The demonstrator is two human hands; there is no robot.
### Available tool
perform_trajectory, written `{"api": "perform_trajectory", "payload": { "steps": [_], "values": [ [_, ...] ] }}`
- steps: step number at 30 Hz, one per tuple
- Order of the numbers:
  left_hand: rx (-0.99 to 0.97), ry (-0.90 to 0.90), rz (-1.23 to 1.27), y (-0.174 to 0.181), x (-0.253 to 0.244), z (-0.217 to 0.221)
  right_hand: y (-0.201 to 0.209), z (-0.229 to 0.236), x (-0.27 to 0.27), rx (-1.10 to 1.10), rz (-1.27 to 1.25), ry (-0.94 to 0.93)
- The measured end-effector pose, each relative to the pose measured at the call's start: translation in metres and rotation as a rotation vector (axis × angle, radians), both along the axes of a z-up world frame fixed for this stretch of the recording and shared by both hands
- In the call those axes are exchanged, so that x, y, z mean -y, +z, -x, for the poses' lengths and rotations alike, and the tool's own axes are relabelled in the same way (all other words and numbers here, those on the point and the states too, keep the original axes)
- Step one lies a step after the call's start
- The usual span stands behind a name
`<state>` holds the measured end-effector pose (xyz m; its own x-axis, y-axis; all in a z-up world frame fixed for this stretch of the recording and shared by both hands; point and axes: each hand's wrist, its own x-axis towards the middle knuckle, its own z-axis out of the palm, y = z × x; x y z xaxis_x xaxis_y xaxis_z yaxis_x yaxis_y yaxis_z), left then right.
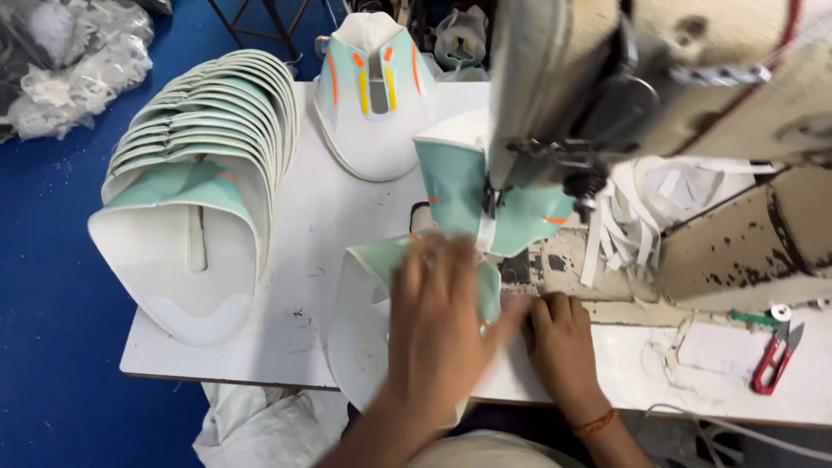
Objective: The person uses a sewing machine to stitch a white elastic strap onto the side of a light green slipper. They repeatedly pick up slippers from a stack, guide them under the needle, and then place the finished items aside.
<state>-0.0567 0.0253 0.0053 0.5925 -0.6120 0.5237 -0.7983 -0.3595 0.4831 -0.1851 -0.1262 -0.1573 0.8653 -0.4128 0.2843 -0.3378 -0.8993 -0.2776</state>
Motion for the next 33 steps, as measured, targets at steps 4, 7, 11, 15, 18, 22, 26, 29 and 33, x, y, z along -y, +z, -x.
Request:
{"api": "perform_trajectory", "payload": {
  "steps": [4, 7, 11, 15, 18, 22, 26, 29, 33],
  "values": [
    [-0.183, 0.074, -0.017, -0.064, 0.022, -0.019, 0.010, 0.013, 0.021, -0.056, -0.266, 0.011],
    [-0.323, 0.056, -0.049, -0.069, 0.017, -0.017, 0.024, 0.023, 0.039, 0.047, -0.342, -0.041],
    [-0.307, 0.019, -0.090, -0.063, 0.001, -0.022, 0.089, -0.005, 0.023, -0.100, -1.141, -0.158],
    [-0.380, -0.014, -0.087, -0.049, -0.002, -0.028, 0.105, -0.042, 0.013, -0.209, -1.089, -0.012],
    [-0.379, -0.009, -0.084, -0.052, -0.002, -0.029, 0.113, -0.059, 0.011, -0.225, -1.106, 0.091],
    [-0.352, -0.022, -0.232, -0.066, -0.017, -0.030, 0.110, -0.058, 0.012, -0.219, -1.174, 0.148],
    [-0.418, 0.151, 0.070, -0.044, -0.051, -0.072, 0.094, -0.040, 0.015, -0.219, -1.229, 0.003],
    [-0.375, 0.452, 0.506, -0.007, -0.065, -0.107, 0.046, -0.016, 0.012, -0.358, -0.810, -0.083],
    [-0.203, 0.421, 0.780, -0.065, -0.030, -0.153, 0.027, -0.001, -0.002, -0.191, -0.422, -0.092]
  ]
}}
